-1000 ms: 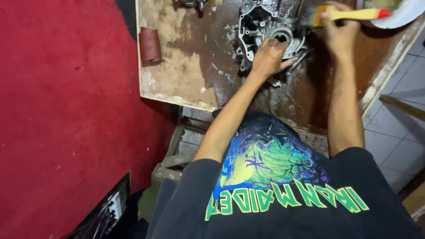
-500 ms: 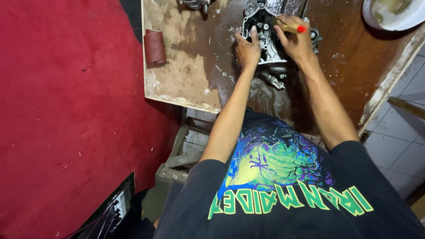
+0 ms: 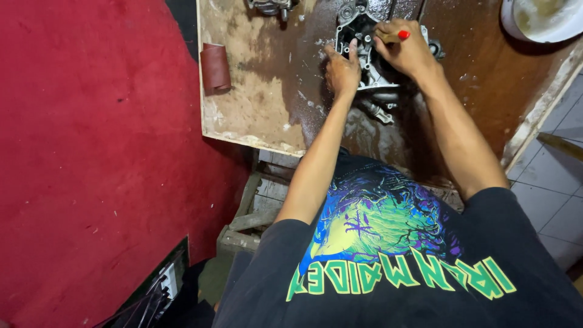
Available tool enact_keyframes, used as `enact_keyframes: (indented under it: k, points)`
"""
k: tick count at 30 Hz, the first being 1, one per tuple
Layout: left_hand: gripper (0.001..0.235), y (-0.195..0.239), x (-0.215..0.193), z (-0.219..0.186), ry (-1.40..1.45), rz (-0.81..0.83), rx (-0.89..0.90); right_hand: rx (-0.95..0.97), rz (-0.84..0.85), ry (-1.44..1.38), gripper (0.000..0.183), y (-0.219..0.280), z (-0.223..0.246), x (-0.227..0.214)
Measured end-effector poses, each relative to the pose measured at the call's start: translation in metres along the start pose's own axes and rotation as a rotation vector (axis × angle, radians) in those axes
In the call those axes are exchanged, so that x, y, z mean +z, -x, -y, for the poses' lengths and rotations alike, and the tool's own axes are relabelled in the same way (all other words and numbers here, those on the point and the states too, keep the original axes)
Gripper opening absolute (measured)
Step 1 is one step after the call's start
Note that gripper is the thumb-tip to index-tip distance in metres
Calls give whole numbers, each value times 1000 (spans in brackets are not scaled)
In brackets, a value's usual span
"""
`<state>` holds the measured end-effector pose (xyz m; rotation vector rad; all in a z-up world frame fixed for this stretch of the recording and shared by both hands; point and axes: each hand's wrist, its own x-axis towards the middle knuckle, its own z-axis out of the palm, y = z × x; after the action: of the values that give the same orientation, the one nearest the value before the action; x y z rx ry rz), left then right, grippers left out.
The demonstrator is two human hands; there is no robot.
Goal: Cleaning a motorcycle engine crankcase using a brush and a cleaning solution.
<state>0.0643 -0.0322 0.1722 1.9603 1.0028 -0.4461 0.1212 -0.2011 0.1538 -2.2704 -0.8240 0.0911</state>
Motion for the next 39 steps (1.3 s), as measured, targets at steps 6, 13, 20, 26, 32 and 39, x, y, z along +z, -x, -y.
enact_keyframes:
  k: [6, 13, 20, 26, 32, 39]
  points:
    - [74, -23, 27, 26, -45, -137, 94, 38, -50, -132, 19, -10, -9, -29]
    - [81, -26, 27, 26, 5, -139, 96, 123, 14, -32, 21, 1, -4, -3]
    - [77, -31, 36, 34, -63, -203, 146, 110, -83, -95, 19, -7, -11, -15]
    - [76, -16, 18, 15, -49, -155, 88, 267, 90, -80, 25, 1, -32, -5]
    - [69, -19, 24, 22, -49, -159, 120, 243, 241, -47, 26, -24, -34, -12]
    - [72, -30, 33, 31, -19, -196, 169, 243, 176, 47, 23, -36, -33, 19]
